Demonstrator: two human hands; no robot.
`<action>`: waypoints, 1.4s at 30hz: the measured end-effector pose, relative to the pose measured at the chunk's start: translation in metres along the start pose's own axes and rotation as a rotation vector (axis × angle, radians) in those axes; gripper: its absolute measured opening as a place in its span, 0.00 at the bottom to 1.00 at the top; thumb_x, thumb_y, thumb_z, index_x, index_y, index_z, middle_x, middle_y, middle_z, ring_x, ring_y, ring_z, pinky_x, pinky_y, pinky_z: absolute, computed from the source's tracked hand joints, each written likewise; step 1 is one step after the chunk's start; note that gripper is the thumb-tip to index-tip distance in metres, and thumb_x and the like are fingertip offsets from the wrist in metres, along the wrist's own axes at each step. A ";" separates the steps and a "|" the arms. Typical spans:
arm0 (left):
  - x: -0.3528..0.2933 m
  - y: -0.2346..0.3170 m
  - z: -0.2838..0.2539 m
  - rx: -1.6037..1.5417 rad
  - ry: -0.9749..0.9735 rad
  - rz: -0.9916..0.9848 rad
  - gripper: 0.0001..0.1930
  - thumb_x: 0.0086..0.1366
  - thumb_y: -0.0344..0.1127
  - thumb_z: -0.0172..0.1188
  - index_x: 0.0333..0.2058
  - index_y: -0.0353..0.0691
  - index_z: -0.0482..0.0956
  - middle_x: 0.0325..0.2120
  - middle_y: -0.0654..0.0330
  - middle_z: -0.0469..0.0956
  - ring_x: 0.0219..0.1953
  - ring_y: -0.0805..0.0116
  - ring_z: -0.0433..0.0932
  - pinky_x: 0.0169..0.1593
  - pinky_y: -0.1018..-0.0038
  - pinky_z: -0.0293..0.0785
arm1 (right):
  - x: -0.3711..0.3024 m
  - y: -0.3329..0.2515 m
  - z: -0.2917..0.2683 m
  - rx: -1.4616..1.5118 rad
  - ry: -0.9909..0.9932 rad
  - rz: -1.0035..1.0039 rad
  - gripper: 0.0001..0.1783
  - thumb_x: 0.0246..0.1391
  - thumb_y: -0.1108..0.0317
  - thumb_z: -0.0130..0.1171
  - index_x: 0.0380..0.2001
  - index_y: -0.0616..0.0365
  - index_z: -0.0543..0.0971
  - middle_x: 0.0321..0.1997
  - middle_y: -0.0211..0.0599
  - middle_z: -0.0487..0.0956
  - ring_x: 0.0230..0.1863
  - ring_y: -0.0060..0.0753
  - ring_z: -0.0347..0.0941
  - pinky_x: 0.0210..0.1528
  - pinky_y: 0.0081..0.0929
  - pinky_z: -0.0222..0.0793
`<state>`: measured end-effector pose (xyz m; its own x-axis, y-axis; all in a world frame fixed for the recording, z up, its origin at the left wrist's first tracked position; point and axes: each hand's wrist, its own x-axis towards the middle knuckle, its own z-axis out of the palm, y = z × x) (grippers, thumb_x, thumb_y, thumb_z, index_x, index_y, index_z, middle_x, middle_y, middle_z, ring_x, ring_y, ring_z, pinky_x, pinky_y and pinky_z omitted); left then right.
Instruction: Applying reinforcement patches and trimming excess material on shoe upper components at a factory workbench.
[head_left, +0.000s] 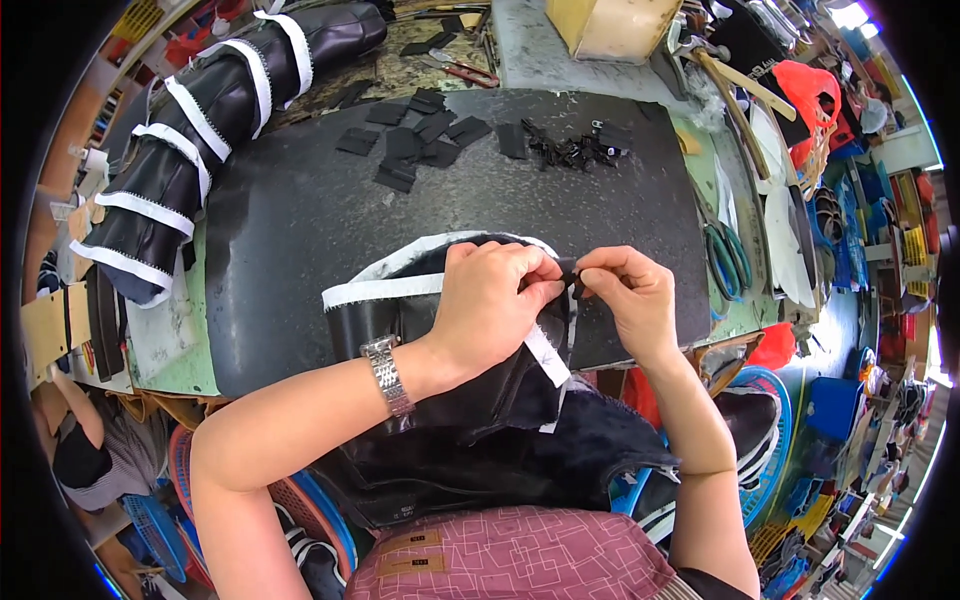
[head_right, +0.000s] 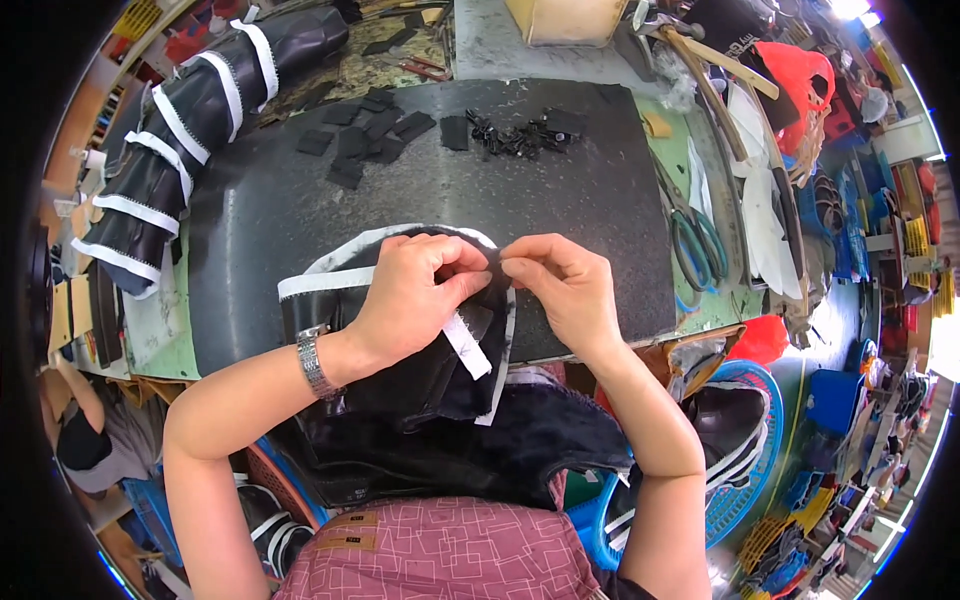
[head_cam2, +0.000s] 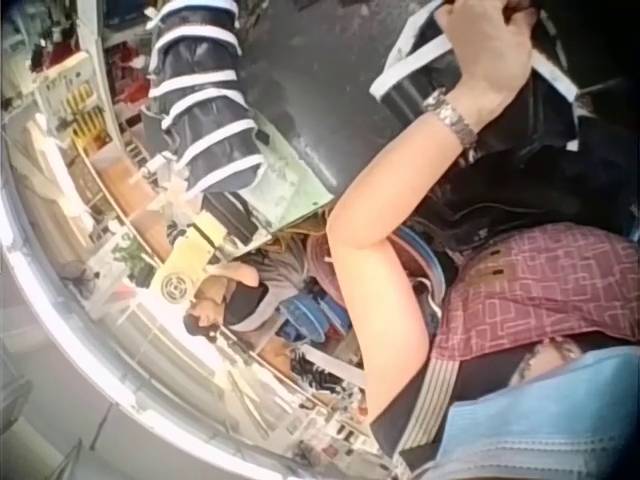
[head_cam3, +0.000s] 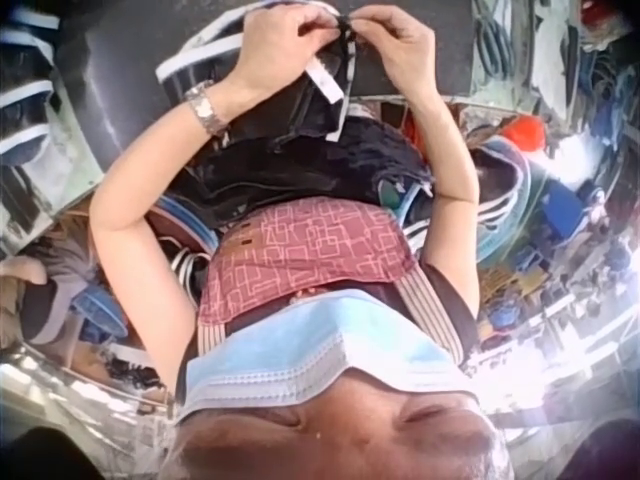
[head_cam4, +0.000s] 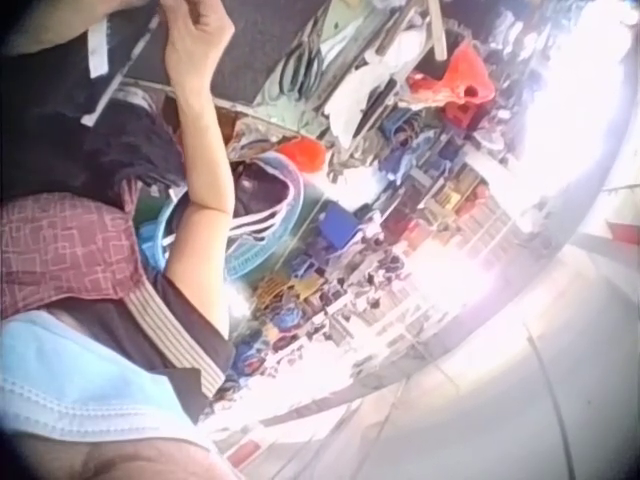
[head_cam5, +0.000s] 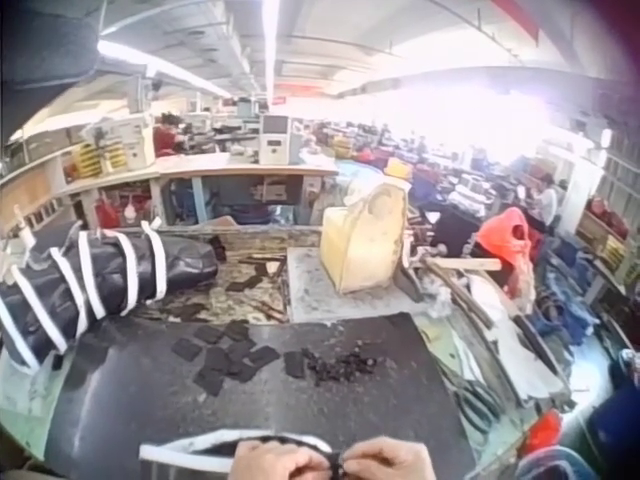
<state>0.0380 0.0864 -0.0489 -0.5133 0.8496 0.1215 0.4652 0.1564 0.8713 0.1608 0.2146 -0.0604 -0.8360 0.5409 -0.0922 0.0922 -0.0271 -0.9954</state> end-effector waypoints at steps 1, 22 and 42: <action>0.000 0.000 0.000 -0.002 0.000 0.000 0.04 0.51 0.28 0.61 0.25 0.35 0.77 0.20 0.60 0.77 0.22 0.70 0.74 0.32 0.75 0.68 | -0.001 -0.001 0.003 -0.072 0.010 -0.020 0.11 0.49 0.77 0.57 0.38 0.64 0.73 0.28 0.29 0.77 0.30 0.17 0.72 0.34 0.15 0.68; 0.009 -0.001 0.004 0.009 -0.079 -0.010 0.06 0.53 0.29 0.59 0.27 0.33 0.79 0.23 0.58 0.78 0.24 0.74 0.75 0.31 0.79 0.70 | -0.073 -0.017 0.000 -0.949 -0.538 -0.946 0.13 0.31 0.71 0.62 0.27 0.58 0.76 0.25 0.28 0.71 0.21 0.22 0.65 0.19 0.20 0.59; 0.010 -0.004 0.006 -0.025 -0.050 -0.012 0.08 0.52 0.34 0.60 0.27 0.35 0.80 0.21 0.57 0.78 0.23 0.72 0.75 0.31 0.78 0.70 | -0.057 -0.002 0.028 -0.909 -0.366 -0.929 0.08 0.36 0.69 0.60 0.20 0.56 0.72 0.19 0.28 0.65 0.17 0.24 0.62 0.18 0.22 0.58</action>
<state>0.0359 0.0973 -0.0543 -0.4823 0.8716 0.0875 0.4405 0.1549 0.8843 0.1936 0.1603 -0.0534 -0.8661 -0.2024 0.4570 -0.3788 0.8623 -0.3360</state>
